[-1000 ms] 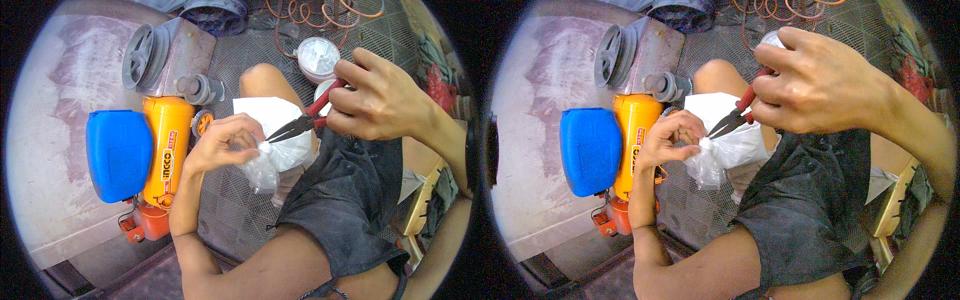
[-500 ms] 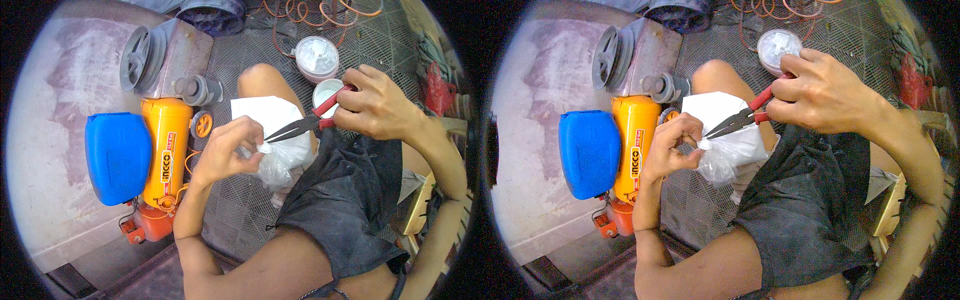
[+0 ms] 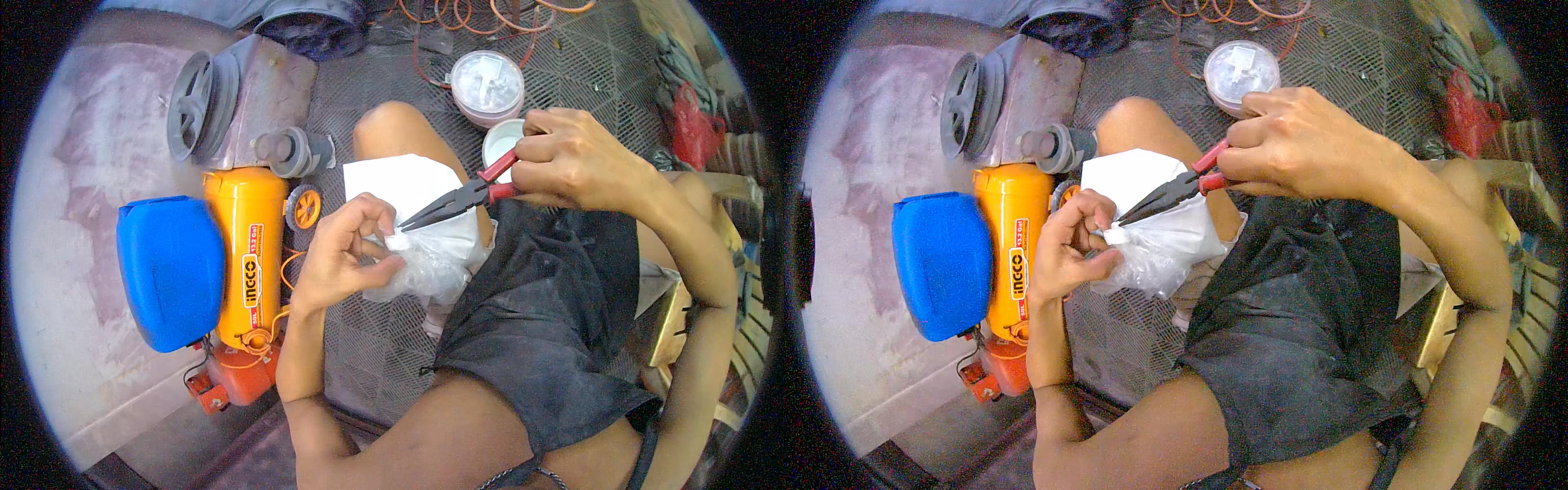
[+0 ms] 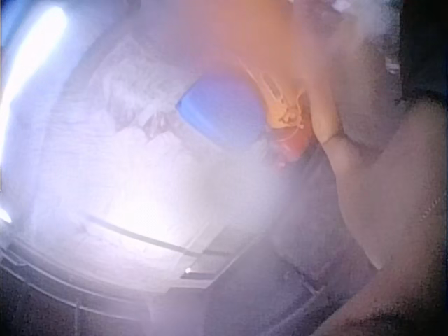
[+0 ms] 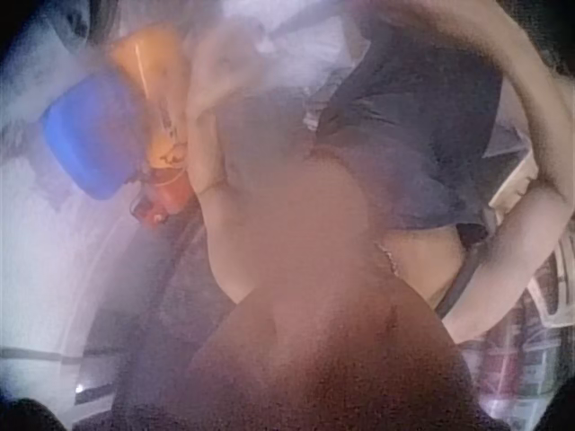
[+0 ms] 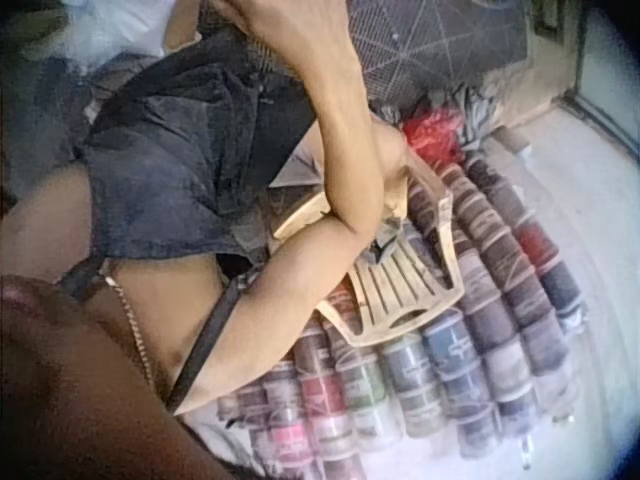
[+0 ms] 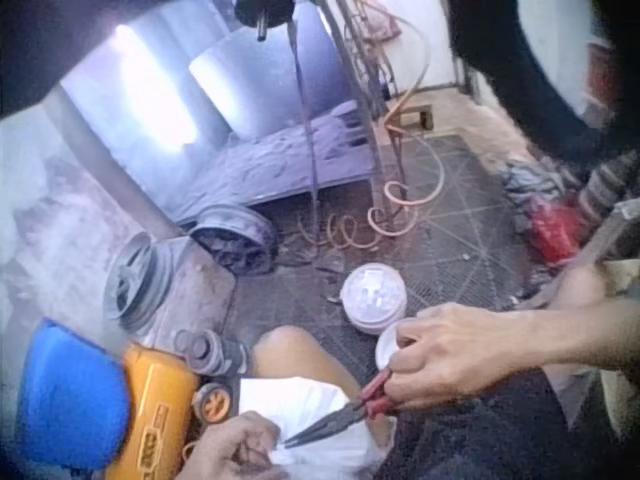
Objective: The person sits on the floor and uses pliers to cut open a plastic bag containing white powder. They then pour the powder into a small container and use a spray gun to mix the contents.
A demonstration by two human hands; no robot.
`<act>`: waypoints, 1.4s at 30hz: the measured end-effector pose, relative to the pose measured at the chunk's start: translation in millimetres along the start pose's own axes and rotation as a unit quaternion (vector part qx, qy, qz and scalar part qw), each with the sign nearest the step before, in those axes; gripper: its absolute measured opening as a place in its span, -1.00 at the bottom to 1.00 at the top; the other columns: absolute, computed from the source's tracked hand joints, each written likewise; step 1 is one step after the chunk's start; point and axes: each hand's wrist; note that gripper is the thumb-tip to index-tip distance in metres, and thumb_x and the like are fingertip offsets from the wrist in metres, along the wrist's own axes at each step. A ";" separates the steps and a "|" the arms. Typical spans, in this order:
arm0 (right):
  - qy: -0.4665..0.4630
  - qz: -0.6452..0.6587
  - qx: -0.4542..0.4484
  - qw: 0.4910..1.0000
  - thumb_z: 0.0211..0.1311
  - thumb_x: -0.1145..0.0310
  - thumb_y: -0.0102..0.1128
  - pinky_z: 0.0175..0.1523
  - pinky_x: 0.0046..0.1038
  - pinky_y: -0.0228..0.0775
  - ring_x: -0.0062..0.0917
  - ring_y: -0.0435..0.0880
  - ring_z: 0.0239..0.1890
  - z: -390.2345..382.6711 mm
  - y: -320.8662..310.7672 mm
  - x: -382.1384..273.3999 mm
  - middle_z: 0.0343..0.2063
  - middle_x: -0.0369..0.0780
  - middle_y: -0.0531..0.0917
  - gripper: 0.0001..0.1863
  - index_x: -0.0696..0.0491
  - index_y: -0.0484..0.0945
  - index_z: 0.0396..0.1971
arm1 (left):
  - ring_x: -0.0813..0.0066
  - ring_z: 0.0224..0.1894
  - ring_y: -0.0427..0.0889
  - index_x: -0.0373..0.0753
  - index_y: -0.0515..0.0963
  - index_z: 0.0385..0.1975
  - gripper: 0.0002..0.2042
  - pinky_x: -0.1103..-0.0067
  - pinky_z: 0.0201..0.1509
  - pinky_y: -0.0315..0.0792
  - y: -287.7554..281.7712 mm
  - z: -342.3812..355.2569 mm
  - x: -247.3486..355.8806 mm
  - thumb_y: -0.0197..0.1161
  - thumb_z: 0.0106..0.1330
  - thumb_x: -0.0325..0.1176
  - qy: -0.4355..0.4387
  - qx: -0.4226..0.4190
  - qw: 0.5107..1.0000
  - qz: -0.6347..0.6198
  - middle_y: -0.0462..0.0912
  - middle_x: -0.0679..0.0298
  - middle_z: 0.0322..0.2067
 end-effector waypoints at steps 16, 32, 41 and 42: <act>0.228 0.224 0.047 0.946 0.03 0.36 0.37 -0.38 -0.29 0.30 -0.25 0.45 -0.53 -22.1 32.9 -61.3 -0.64 -0.15 0.42 -0.77 0.14 0.48 -0.55 | 0.45 -0.39 0.66 -0.35 0.48 -0.30 -0.71 0.57 -0.35 0.64 38.3 -13.3 -16.5 0.36 -0.04 -0.67 0.199 0.231 0.899 0.313 0.57 0.15 -0.30; 0.129 -0.080 0.040 0.988 0.00 0.20 0.36 -0.09 -0.25 0.37 -0.28 0.52 -0.13 -23.1 3.1 -47.1 -0.42 -0.27 0.52 -0.75 0.01 0.47 -0.53 | 0.47 -0.31 0.58 -0.35 0.56 -0.29 -0.73 0.64 -0.31 0.50 18.6 -23.8 -12.9 0.30 -0.05 -0.68 0.194 0.166 0.906 0.337 0.58 0.15 -0.25; 0.219 -0.027 0.143 0.965 0.02 0.36 0.38 -0.16 -0.26 0.39 -0.20 0.51 -0.29 -81.3 -5.1 -11.6 -0.49 -0.15 0.45 -0.75 0.15 0.45 -0.49 | 0.28 -0.24 0.55 -0.27 0.47 -0.38 -0.78 0.50 -0.17 0.46 24.0 -33.9 -30.1 0.20 -0.09 -0.61 0.170 0.221 0.922 0.270 0.57 0.08 -0.22; 0.262 -0.014 0.175 0.949 0.08 0.36 0.35 -0.18 -0.31 0.39 -0.26 0.51 -0.32 -91.7 -2.3 -8.9 -0.49 -0.16 0.47 -0.76 0.15 0.45 -0.49 | 0.28 -0.21 0.54 -0.27 0.47 -0.35 -0.79 0.49 -0.13 0.45 23.4 -34.3 -39.0 0.22 -0.03 -0.57 0.167 0.220 0.921 0.273 0.57 0.08 -0.20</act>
Point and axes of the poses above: each hand's wrist, its own z-axis towards the middle knuckle, its own y-axis out of the palm, x = y × z
